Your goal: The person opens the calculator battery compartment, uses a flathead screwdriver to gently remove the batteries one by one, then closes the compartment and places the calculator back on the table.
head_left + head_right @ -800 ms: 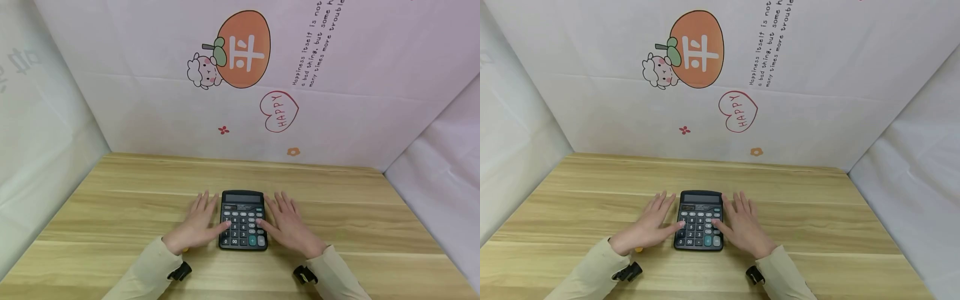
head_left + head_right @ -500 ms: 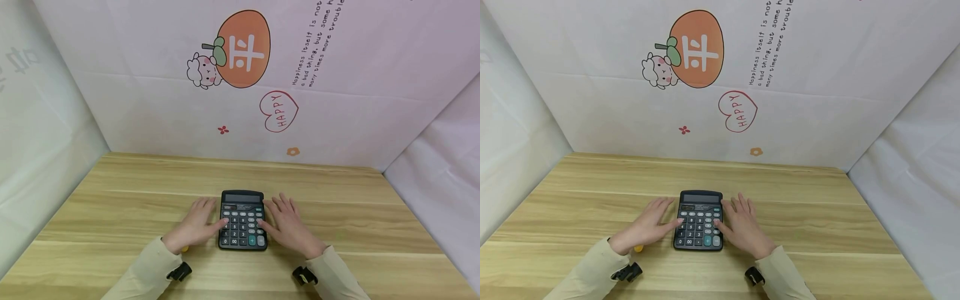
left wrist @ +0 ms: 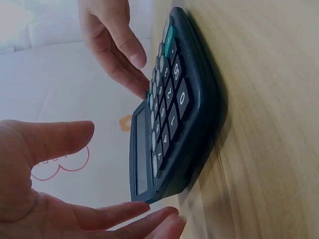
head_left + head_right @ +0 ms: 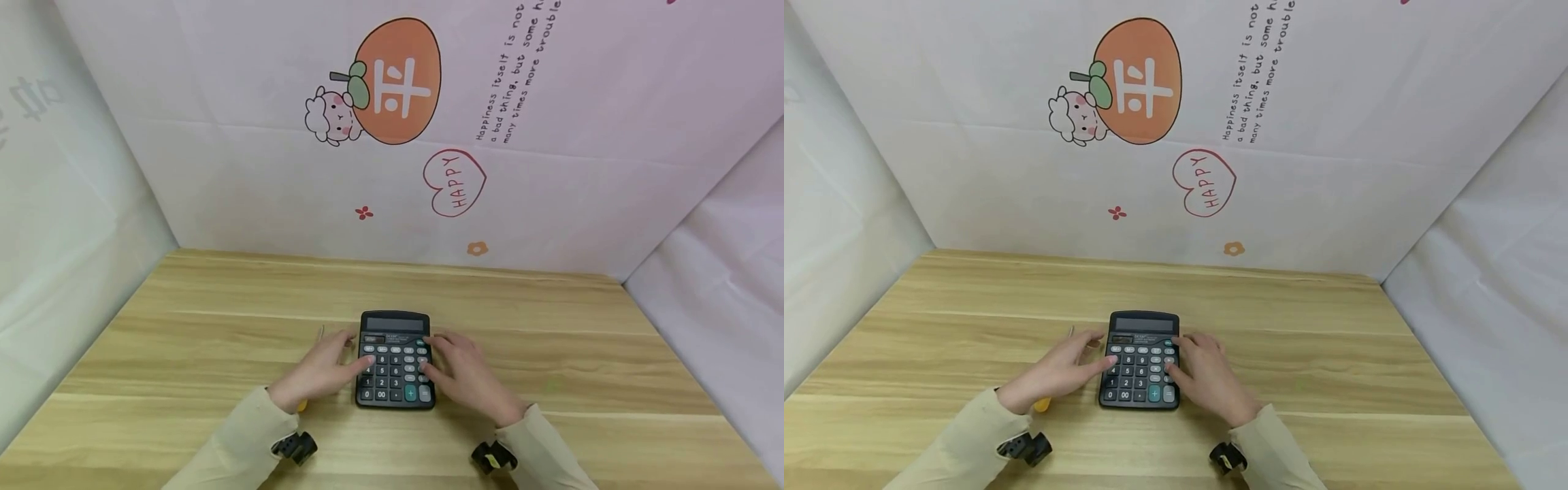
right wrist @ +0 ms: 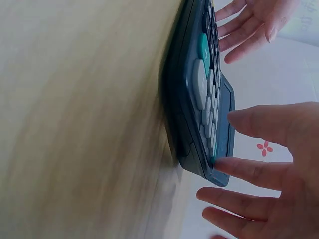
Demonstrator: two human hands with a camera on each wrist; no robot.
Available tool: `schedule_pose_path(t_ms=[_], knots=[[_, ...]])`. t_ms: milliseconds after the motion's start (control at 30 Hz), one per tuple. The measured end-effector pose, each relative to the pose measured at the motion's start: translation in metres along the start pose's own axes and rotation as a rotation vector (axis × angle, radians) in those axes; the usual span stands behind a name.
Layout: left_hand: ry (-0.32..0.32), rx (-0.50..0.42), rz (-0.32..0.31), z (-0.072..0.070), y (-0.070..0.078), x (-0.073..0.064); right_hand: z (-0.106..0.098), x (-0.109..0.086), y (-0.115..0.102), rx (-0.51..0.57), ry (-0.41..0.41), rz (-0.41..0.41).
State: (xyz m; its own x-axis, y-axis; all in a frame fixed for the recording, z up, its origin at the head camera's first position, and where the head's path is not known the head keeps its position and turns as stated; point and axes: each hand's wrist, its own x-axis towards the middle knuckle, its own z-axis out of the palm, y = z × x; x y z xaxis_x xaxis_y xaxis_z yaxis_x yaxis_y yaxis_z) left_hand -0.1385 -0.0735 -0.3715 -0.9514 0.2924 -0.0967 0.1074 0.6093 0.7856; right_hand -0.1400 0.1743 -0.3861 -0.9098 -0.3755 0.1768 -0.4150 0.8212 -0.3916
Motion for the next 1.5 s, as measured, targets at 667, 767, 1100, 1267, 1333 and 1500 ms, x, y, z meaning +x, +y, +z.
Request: schedule_pose_path(t_ms=[667,767,1100,1267,1333,1500], knots=[[-0.017,-0.086,-0.022,0.008,-0.004,0.013,0.005,0.004,-0.007,0.141,-0.041,0.051],[-0.010,-0.063,-0.018,0.010,-0.004,0.015,0.006,0.004,-0.007,0.149,-0.043,0.068],[-0.062,-0.164,-0.059,0.015,-0.004,0.020,0.001,0.004,-0.010,0.283,-0.085,0.164],[-0.057,-0.144,-0.072,0.016,-0.004,0.023,0.000,0.005,-0.014,0.295,-0.082,0.214],[-0.053,-0.139,-0.081,0.016,-0.003,0.023,-0.001,0.006,-0.016,0.292,-0.078,0.238],[-0.044,-0.157,-0.098,0.017,-0.002,0.022,0.000,0.008,-0.019,0.277,-0.081,0.291]])
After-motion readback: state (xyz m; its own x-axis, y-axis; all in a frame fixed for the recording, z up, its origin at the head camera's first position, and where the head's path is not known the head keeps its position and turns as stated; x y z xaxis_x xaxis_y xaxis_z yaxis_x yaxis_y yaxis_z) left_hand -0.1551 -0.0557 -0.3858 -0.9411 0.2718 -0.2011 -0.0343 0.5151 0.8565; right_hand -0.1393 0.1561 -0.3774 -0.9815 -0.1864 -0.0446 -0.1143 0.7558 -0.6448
